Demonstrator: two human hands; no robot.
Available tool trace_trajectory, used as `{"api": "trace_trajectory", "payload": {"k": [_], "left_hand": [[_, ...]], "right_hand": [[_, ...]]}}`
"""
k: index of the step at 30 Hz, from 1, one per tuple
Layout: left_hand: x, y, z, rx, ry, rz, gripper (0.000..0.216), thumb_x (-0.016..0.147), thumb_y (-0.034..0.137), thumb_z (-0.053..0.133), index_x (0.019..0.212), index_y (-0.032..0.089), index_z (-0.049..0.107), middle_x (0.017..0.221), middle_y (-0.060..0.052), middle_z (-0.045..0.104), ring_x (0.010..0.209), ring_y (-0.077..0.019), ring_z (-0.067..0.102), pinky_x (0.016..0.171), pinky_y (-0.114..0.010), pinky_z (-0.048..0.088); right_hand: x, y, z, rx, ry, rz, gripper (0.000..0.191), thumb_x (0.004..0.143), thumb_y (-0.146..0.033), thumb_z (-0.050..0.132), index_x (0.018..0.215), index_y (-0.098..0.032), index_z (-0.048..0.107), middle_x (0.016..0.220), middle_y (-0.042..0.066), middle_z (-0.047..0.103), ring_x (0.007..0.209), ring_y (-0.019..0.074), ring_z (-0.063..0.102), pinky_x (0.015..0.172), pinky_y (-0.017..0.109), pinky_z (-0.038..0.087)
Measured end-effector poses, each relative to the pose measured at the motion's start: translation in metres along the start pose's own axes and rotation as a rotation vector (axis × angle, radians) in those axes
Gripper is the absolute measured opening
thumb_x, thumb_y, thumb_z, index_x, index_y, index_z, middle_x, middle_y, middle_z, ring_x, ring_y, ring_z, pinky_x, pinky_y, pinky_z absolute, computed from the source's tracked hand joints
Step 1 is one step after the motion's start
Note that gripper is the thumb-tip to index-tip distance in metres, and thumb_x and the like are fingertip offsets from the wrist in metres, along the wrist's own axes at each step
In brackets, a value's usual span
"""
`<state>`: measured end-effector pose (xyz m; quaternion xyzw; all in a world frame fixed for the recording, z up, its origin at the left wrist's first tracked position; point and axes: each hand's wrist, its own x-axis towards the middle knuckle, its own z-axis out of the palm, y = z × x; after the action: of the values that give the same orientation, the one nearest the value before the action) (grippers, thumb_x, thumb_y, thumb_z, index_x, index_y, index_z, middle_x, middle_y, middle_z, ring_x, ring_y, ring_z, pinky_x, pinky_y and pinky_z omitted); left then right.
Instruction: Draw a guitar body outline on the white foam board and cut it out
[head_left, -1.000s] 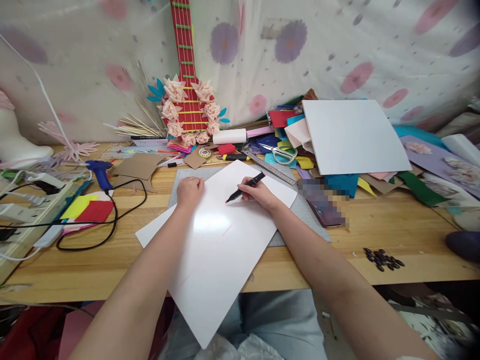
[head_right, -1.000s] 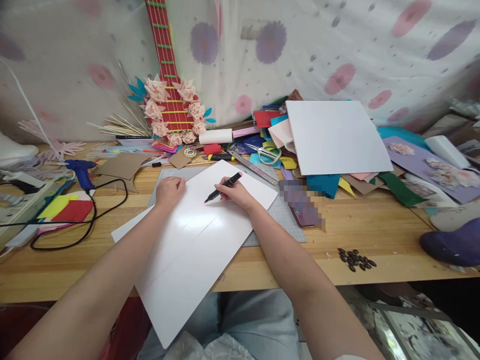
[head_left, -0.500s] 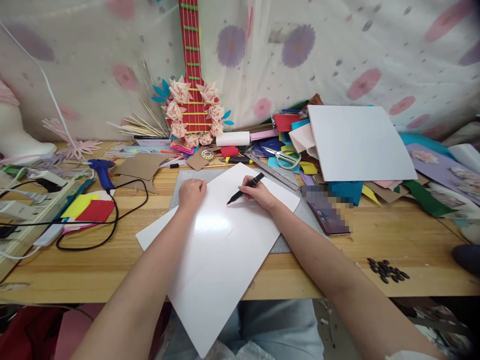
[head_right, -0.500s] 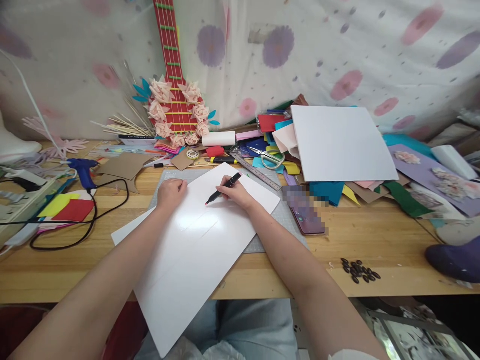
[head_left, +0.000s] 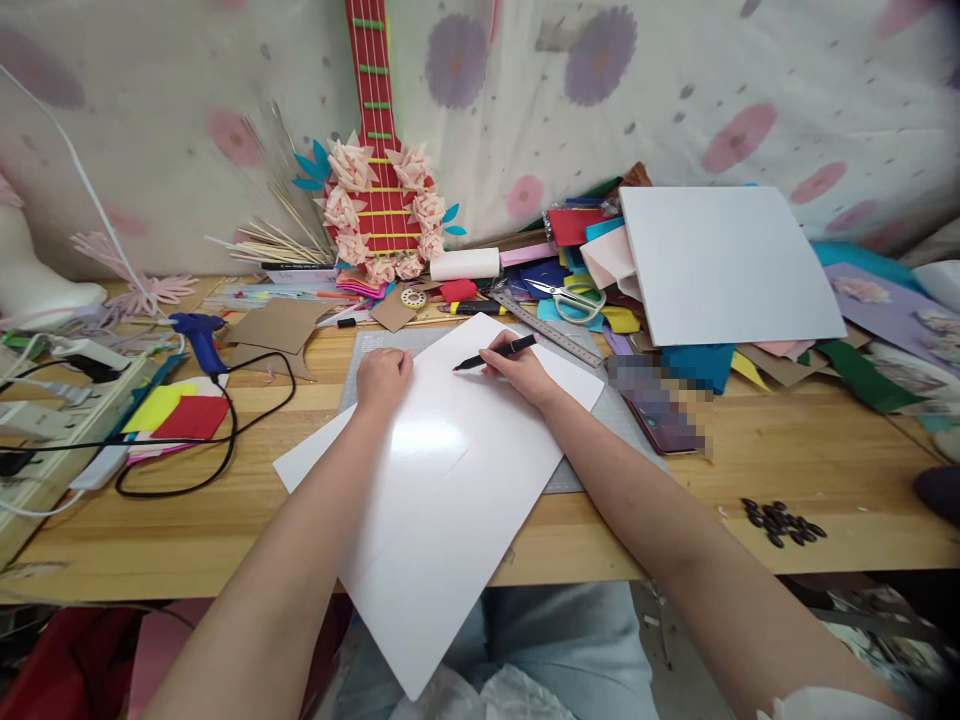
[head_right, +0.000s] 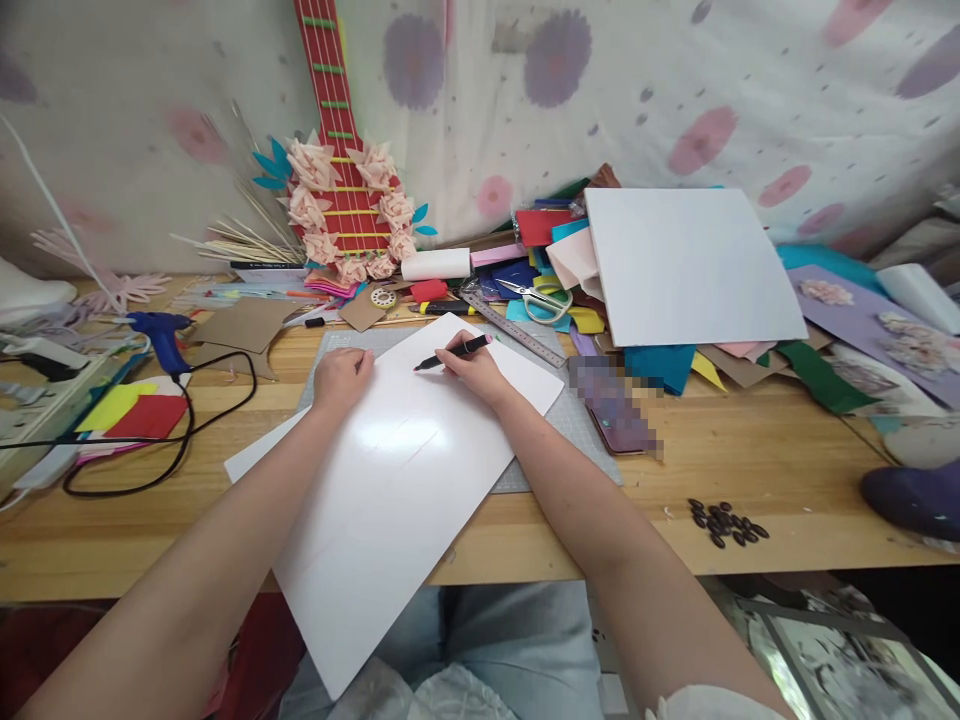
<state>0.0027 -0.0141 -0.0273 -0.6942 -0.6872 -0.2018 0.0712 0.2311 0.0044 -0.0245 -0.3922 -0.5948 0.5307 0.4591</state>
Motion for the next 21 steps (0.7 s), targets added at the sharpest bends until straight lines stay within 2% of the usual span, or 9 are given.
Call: {"api": "trace_trajectory", "payload": {"k": [2,8,13,15,19,21], "left_hand": [[0.000,0.000,0.000,-0.003,0.012,0.008,0.037,0.088,0.028,0.037,0.073,0.016,0.069,0.082,-0.009,0.070,0.080,-0.0217,0.060,0.075,-0.033,0.038],[0.000,0.000,0.000,0.008,0.017,0.017,0.037,0.087,0.028,0.038,0.072,0.015,0.069,0.081,-0.010,0.070,0.079,-0.0219,0.060,0.073,-0.033,0.038],[0.001,-0.001,0.001,0.005,0.019,0.034,0.037,0.088,0.028,0.037,0.073,0.016,0.069,0.081,-0.009,0.070,0.079,-0.0208,0.060,0.074,-0.033,0.038],[0.001,-0.001,0.001,0.002,0.014,0.036,0.037,0.088,0.028,0.037,0.074,0.016,0.069,0.081,-0.009,0.070,0.079,-0.0208,0.060,0.074,-0.032,0.038],[0.001,-0.002,0.002,-0.003,0.020,0.033,0.037,0.088,0.029,0.038,0.074,0.016,0.069,0.081,-0.009,0.070,0.079,-0.0209,0.060,0.073,-0.033,0.038],[0.001,-0.003,0.003,-0.010,0.022,0.033,0.036,0.087,0.029,0.038,0.073,0.016,0.069,0.080,-0.009,0.070,0.079,-0.0209,0.060,0.073,-0.033,0.038]], "right_hand": [[-0.001,-0.001,-0.001,0.020,-0.007,0.017,0.033,0.068,-0.044,0.068,0.071,-0.021,0.046,0.054,-0.007,0.051,0.054,0.0096,0.051,0.061,0.027,0.043],[-0.010,-0.008,-0.002,-0.003,-0.250,0.019,0.030,0.071,-0.041,0.067,0.068,-0.020,0.045,0.049,-0.006,0.051,0.049,0.0085,0.045,0.055,0.025,0.036],[-0.010,-0.007,-0.002,-0.038,-0.298,0.022,0.029,0.073,-0.040,0.066,0.067,-0.020,0.045,0.050,-0.006,0.052,0.049,0.0082,0.044,0.056,0.025,0.036],[-0.008,-0.005,-0.002,-0.049,-0.251,0.028,0.029,0.072,-0.041,0.065,0.068,-0.020,0.046,0.050,-0.006,0.052,0.050,0.0090,0.046,0.056,0.026,0.037],[-0.003,-0.001,-0.003,-0.021,0.002,-0.017,0.031,0.070,-0.044,0.067,0.073,-0.021,0.046,0.055,-0.006,0.053,0.054,0.0102,0.050,0.060,0.028,0.042],[-0.003,-0.001,-0.003,0.002,0.032,-0.013,0.032,0.069,-0.045,0.067,0.073,-0.021,0.046,0.055,-0.006,0.053,0.055,0.0106,0.052,0.061,0.028,0.043]]}}
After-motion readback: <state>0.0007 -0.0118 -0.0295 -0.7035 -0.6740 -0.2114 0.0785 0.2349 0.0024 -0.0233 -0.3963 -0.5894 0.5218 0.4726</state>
